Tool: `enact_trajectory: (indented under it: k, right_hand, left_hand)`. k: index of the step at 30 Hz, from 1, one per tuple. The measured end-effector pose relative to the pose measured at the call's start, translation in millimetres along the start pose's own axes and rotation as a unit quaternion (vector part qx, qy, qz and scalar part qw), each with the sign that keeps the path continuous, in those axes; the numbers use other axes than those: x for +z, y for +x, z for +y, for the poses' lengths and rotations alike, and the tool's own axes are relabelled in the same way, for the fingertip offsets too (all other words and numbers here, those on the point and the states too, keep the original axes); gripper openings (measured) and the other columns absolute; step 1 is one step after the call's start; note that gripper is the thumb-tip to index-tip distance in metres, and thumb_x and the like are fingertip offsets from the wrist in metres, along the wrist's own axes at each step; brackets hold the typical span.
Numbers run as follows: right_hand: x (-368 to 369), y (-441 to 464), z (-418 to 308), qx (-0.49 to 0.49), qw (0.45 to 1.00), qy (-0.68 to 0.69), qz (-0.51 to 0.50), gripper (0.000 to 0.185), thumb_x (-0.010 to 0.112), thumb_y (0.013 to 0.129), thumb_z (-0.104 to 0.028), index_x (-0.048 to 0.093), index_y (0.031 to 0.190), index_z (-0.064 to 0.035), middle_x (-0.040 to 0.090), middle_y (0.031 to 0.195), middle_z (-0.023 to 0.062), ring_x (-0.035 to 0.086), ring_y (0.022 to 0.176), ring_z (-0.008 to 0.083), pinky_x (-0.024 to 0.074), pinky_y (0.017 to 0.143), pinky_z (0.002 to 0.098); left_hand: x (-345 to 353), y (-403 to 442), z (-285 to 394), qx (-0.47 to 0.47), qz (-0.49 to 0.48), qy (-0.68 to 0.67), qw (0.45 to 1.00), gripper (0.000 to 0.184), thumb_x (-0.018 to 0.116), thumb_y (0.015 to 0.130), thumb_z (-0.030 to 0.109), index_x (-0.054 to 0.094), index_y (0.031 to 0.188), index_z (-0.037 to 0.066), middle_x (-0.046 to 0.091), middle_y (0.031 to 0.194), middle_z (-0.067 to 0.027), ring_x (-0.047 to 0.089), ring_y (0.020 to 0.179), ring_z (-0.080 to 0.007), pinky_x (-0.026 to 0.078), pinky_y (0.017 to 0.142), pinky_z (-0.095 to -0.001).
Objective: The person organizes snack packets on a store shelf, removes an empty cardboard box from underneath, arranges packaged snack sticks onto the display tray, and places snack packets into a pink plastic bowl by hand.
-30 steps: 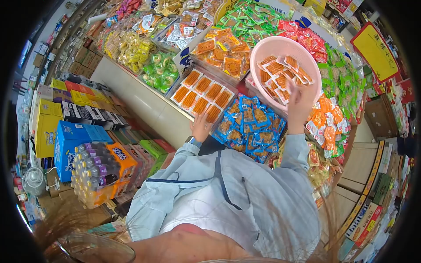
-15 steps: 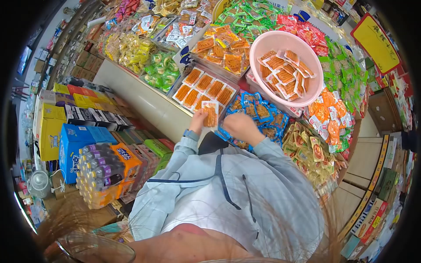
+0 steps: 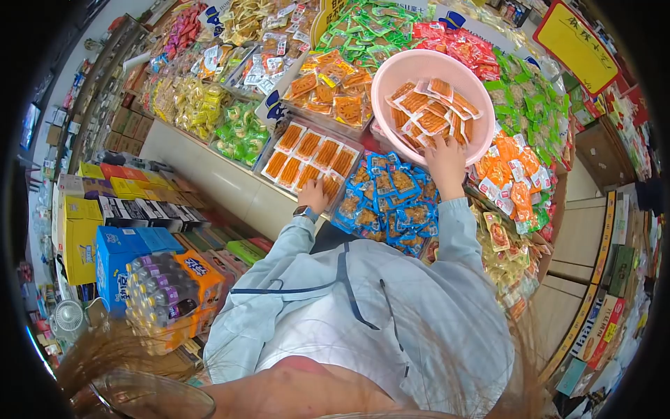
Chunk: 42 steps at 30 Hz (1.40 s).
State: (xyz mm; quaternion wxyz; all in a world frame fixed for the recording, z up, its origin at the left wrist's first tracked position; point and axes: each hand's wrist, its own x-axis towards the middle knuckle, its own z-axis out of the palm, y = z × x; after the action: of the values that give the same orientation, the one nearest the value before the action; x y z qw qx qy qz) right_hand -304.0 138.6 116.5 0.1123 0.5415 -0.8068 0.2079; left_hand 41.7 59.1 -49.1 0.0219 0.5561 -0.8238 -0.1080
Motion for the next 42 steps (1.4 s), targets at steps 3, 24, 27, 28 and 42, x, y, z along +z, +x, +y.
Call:
enact_trajectory:
  k: [3, 24, 27, 28, 42]
  right_hand:
    - [7, 5, -2, 0.028, 0.998, -0.044, -0.027, 0.035, 0.062, 0.078, -0.027, 0.060, 0.106, -0.0059, 0.055, 0.105, 0.0202, 0.055, 0.094, 0.0390, 0.0466, 0.079, 0.0479]
    - [8, 46, 37, 0.097, 0.988, -0.034, -0.118, 0.028, 0.052, 0.086, -0.021, 0.052, 0.109, -0.0044, 0.064, 0.084, 0.0243, 0.063, 0.081, 0.0404, 0.0493, 0.071, 0.0486]
    - [14, 46, 52, 0.093, 0.991, -0.049, -0.079, 0.027, 0.050, 0.085, -0.015, 0.049, 0.110, -0.0063, 0.064, 0.083, 0.0235, 0.063, 0.078, 0.0404, 0.0490, 0.068, 0.0506]
    - [16, 46, 55, 0.093, 0.992, -0.049, -0.064, 0.027, 0.049, 0.084, -0.013, 0.048, 0.111, -0.0069, 0.064, 0.083, 0.0235, 0.063, 0.078, 0.0405, 0.0487, 0.067, 0.0510]
    - [-56, 22, -35, 0.067, 0.860, 0.504, -0.048, 0.021, 0.049, 0.078, 0.000, 0.059, 0.096, -0.0065, 0.056, 0.075, -0.0002, 0.047, 0.059, 0.0058, 0.0375, 0.052, 0.0252]
  left_hand:
    - [2, 0, -5, 0.016, -0.004, -0.021, 1.000, 0.053, 0.060, 0.076, 0.024, 0.049, 0.125, 0.009, 0.051, 0.109, -0.0124, 0.050, 0.101, -0.0315, 0.045, 0.082, -0.0449]
    - [12, -6, -5, -0.005, 0.012, -0.040, 0.999, 0.055, 0.058, 0.075, 0.021, 0.048, 0.122, -0.004, 0.051, 0.104, -0.0177, 0.052, 0.095, -0.0330, 0.042, 0.086, -0.0436]
    - [6, -12, -3, 0.002, 0.004, -0.037, 0.999, 0.061, 0.059, 0.074, 0.022, 0.044, 0.127, -0.006, 0.051, 0.107, -0.0171, 0.051, 0.097, -0.0326, 0.041, 0.087, -0.0428]
    - [4, -14, -3, 0.010, 0.002, -0.031, 0.999, 0.062, 0.059, 0.074, 0.022, 0.043, 0.128, -0.006, 0.050, 0.107, -0.0169, 0.051, 0.098, -0.0325, 0.041, 0.088, -0.0427]
    - [7, -10, -6, 0.022, 0.000, -0.023, 1.000, 0.062, 0.058, 0.074, 0.024, 0.043, 0.127, -0.004, 0.049, 0.109, -0.0155, 0.049, 0.102, -0.0316, 0.040, 0.090, -0.0441]
